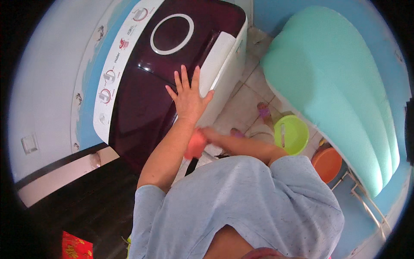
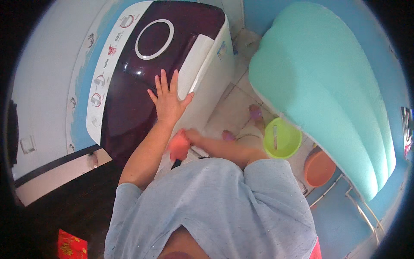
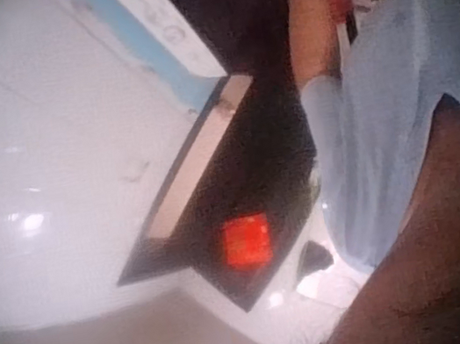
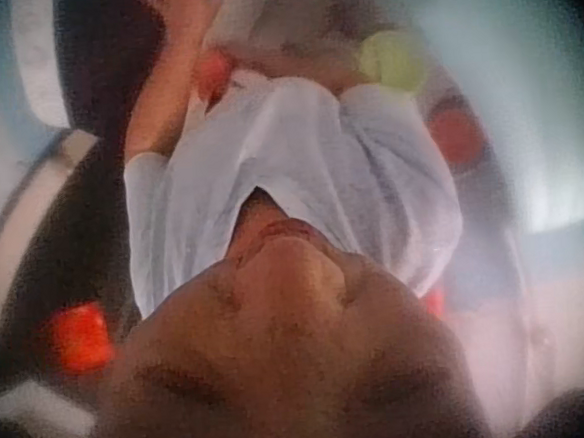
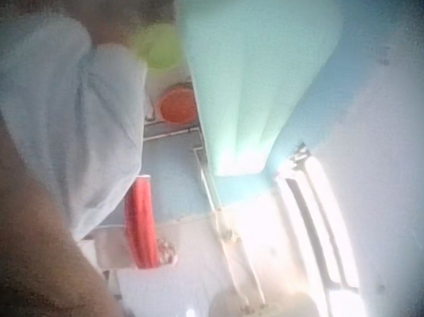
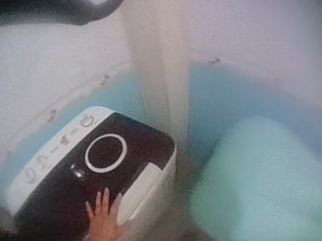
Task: The person wipes the top surface of a washing machine with a pink cloth. They briefly walk into a bedroom, gesture with their hand, and then return to the laundry area to continue wiping the washing machine.
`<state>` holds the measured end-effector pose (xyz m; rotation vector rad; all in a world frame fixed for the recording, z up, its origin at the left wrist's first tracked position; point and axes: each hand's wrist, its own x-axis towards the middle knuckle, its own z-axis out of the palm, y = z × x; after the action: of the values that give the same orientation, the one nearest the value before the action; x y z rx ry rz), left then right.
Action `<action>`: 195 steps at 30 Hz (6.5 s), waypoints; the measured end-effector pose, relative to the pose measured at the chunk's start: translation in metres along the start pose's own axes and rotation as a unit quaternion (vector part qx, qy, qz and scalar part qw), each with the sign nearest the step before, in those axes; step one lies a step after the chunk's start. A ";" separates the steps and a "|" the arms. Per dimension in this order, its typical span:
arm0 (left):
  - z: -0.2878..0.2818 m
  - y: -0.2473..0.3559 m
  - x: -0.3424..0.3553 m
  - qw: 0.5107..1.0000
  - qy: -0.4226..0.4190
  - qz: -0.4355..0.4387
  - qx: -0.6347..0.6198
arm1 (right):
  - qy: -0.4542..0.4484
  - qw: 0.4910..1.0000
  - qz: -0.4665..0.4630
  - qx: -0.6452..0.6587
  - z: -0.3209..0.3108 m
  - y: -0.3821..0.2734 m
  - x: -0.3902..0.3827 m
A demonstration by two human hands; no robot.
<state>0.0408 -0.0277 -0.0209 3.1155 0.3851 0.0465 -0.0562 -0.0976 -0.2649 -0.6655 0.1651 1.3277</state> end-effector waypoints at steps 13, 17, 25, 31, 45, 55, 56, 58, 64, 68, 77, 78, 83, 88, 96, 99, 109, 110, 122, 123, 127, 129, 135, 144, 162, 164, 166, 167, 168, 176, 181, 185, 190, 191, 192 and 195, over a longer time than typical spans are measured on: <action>-0.001 0.006 0.002 0.999 -0.015 -0.007 0.027 | 0.235 0.902 -0.325 0.162 -0.148 -0.187 0.094; -0.005 0.007 0.001 1.000 -0.017 -0.002 0.018 | 0.265 0.957 -0.057 0.105 -0.101 -0.035 0.073; -0.003 0.006 0.000 1.000 -0.009 -0.004 0.003 | 0.225 0.917 -0.282 0.171 -0.012 -0.137 -0.040; -0.005 0.007 -0.003 1.000 -0.003 -0.007 -0.024 | 0.127 0.761 -0.615 -0.163 0.105 -0.289 -0.134; -0.017 -0.001 -0.006 0.997 -0.034 -0.031 -0.066 | 0.159 0.249 -0.464 -0.835 0.104 -0.336 -0.049; -0.018 -0.001 -0.010 0.997 -0.016 -0.029 -0.075 | 0.159 0.247 -0.433 -0.852 0.101 -0.339 -0.047; -0.019 -0.001 -0.010 0.996 -0.020 -0.028 -0.078 | 0.159 0.242 -0.421 -0.860 0.101 -0.339 -0.046; -0.021 -0.003 -0.010 0.996 -0.022 -0.026 -0.083 | 0.172 0.241 -0.390 -0.872 0.100 -0.341 -0.045; -0.022 -0.004 -0.013 0.990 0.010 -0.033 -0.134 | 0.120 0.418 -0.451 -0.779 0.091 -0.353 -0.040; -0.008 0.007 -0.034 0.979 0.089 -0.035 -0.179 | 0.135 0.289 -0.445 -0.837 0.081 -0.353 -0.033; 0.022 0.045 -0.215 0.821 0.188 -0.298 -0.450 | 0.070 0.258 -0.489 -0.830 0.083 -0.361 -0.037; 0.025 0.052 -0.238 0.824 0.211 -0.343 -0.400 | 0.047 0.300 -0.496 -0.814 0.085 -0.362 -0.039; 0.055 0.095 -0.348 0.665 0.240 -0.590 -0.389 | -0.033 0.388 -0.512 -0.765 0.102 -0.351 -0.040; 0.104 0.104 -0.430 0.509 0.278 -0.681 -0.447 | -0.083 0.442 -0.455 -0.768 0.120 -0.301 -0.031; 0.124 0.037 -0.589 0.508 0.332 -0.678 -0.415 | 0.093 0.163 -0.521 -0.833 0.121 -0.253 -0.026; 0.115 0.017 -0.641 0.484 0.317 -0.701 -0.417 | 0.172 0.153 -0.461 -0.857 0.116 -0.255 -0.023; 0.135 -0.105 -0.684 0.502 0.286 -0.684 -0.444 | 0.218 0.194 -0.448 -0.845 0.120 -0.238 -0.020; 0.137 -0.127 -0.685 0.512 0.281 -0.678 -0.446 | 0.259 0.224 -0.424 -0.839 0.121 -0.236 -0.022; 0.254 -0.358 -0.843 0.596 0.090 -0.674 -0.427 | 0.329 0.605 -0.423 -0.589 0.212 -0.191 -0.008; 0.262 -0.368 -0.851 0.363 0.267 -0.616 -0.646 | 0.331 0.627 -0.429 -0.561 0.227 -0.179 -0.003; 0.273 -0.396 -0.855 0.178 0.205 -0.692 -0.669 | 0.334 0.528 -0.491 -0.607 0.309 -0.125 0.017; 0.271 -0.427 -0.838 0.184 0.173 -0.727 -0.638 | 0.274 0.531 -0.527 -0.604 0.363 -0.089 0.030; 0.192 -0.616 -0.702 0.492 0.262 -0.661 -0.503 | 0.034 0.639 -0.420 -0.643 0.517 0.083 0.091; -0.016 -0.846 -0.514 0.344 0.128 -0.397 -0.841 | -0.233 0.702 -0.016 -0.672 0.695 0.347 0.377; -0.008 -1.166 -0.591 0.317 0.308 -0.623 -0.646 | -0.186 0.232 -0.624 -0.723 1.160 0.390 0.933; 0.000 -1.182 -0.570 0.294 0.317 -0.641 -0.634 | -0.226 0.224 -0.587 -0.745 1.167 0.389 0.972; 0.011 -1.209 -0.542 0.293 0.347 -0.637 -0.622 | -0.262 0.210 -0.587 -0.737 1.167 0.388 0.994; 0.015 -1.229 -0.531 0.281 0.356 -0.644 -0.616 | -0.275 0.195 -0.594 -0.730 1.168 0.389 1.003; 0.022 -1.236 -0.519 0.284 0.380 -0.636 -0.608 | -0.279 0.168 -0.595 -0.734 1.165 0.388 1.005; 0.051 -1.336 -0.406 0.381 0.409 -0.514 -0.651 | -0.280 0.175 -0.478 -0.814 1.176 0.394 1.022; 0.054 -1.375 -0.407 0.469 0.403 -0.594 -0.515 | -0.238 0.169 -0.537 -0.791 1.187 0.414 1.075; 0.087 -1.429 -0.429 0.430 0.418 -0.581 -0.550 | -0.209 0.152 -0.503 -0.825 1.188 0.430 1.110; 0.139 -1.550 -0.479 0.384 0.406 -0.659 -0.503 | -0.182 0.156 -0.504 -0.830 1.208 0.450 1.156; 0.144 -1.572 -0.487 0.378 0.420 -0.657 -0.499 | -0.171 0.145 -0.474 -0.851 1.211 0.452 1.161; 0.147 -1.593 -0.500 0.367 0.418 -0.664 -0.499 | -0.141 0.135 -0.451 -0.871 1.217 0.452 1.163; 0.139 -1.648 -0.539 0.374 0.412 -0.686 -0.469 | -0.148 0.148 -0.386 -0.898 1.239 0.449 1.157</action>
<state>-0.8789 1.4401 -0.1852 0.7012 1.7990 1.1781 -0.4907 1.5763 0.0243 -1.9233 -2.2633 -0.2445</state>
